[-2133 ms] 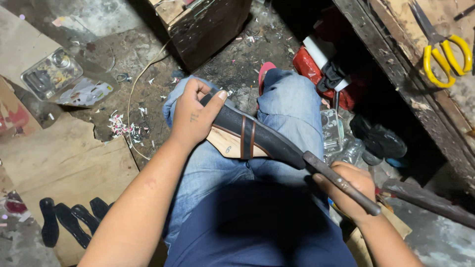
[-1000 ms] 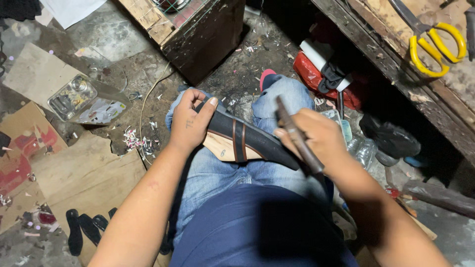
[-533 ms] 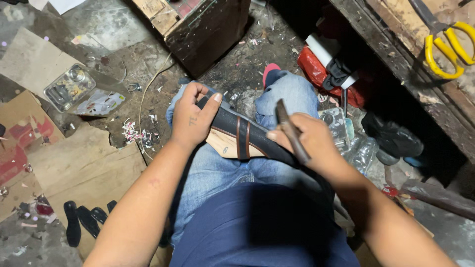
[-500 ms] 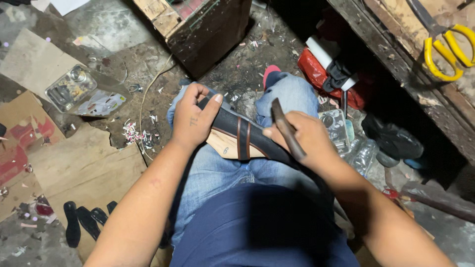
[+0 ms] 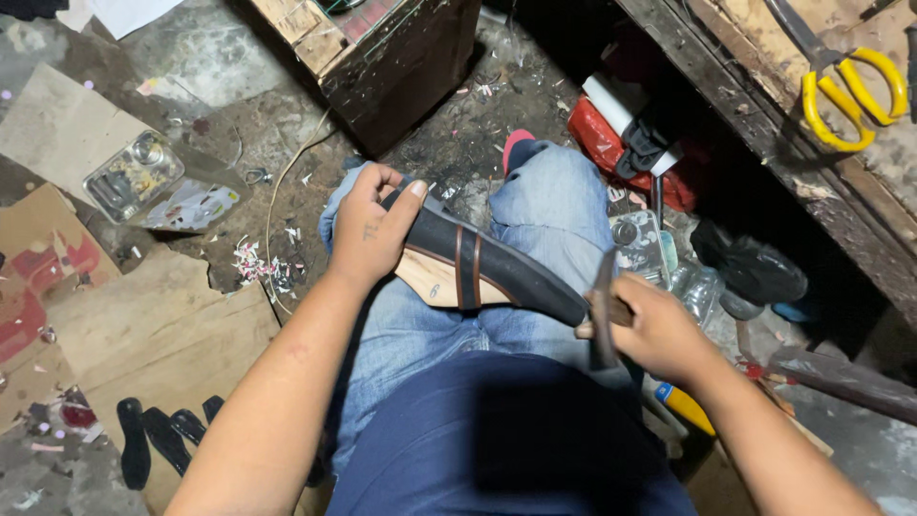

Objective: The person sits on the floor of a shoe workshop and uses a rasp to roughen and shape the soles of black shoe uppers. They then align a rubber outsole with each shoe, press the sole onto the shoe, and place finished pairs on a wire rack.

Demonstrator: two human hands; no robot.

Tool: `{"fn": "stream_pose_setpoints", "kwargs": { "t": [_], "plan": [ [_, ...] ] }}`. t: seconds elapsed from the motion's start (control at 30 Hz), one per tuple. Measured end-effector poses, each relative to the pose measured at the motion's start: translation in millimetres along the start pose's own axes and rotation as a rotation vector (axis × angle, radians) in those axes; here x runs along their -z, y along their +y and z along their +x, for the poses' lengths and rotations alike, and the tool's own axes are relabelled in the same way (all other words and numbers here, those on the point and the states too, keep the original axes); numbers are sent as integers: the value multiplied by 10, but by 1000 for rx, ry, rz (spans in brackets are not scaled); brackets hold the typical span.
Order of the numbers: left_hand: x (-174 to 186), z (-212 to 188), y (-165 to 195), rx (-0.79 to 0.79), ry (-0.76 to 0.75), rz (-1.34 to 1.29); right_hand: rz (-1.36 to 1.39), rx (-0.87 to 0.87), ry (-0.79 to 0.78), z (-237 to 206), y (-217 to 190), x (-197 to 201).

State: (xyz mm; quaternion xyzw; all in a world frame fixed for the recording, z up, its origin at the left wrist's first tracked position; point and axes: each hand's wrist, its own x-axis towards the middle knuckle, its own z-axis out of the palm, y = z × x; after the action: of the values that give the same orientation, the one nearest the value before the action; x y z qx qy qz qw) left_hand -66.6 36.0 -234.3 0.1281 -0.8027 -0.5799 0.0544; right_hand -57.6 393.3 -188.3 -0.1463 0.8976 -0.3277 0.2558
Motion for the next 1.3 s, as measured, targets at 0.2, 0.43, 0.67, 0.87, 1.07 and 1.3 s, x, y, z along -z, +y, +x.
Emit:
{"fn": "stream_pose_setpoints", "kwargs": {
  "t": [0.2, 0.43, 0.67, 0.87, 1.07, 1.3],
  "plan": [
    [-18, -54, -28, -73, -42, -151, 224, 159, 103, -380, 195, 26],
    [-13, -49, 8, -30, -33, -112, 184, 333, 206, -358, -71, 38],
    [35, -114, 67, -58, 22, -40, -19, 515, 202, 154, -643, -20],
    [107, -152, 148, -104, 56, 3, -109, 558, 208, 466, -1042, -66],
    [167, -143, 221, -9, 28, 54, -224, 644, 186, 610, -1170, -75],
    [178, -108, 186, -110, 71, 31, -173, 603, 136, 705, -1141, -36]
  ]
}}
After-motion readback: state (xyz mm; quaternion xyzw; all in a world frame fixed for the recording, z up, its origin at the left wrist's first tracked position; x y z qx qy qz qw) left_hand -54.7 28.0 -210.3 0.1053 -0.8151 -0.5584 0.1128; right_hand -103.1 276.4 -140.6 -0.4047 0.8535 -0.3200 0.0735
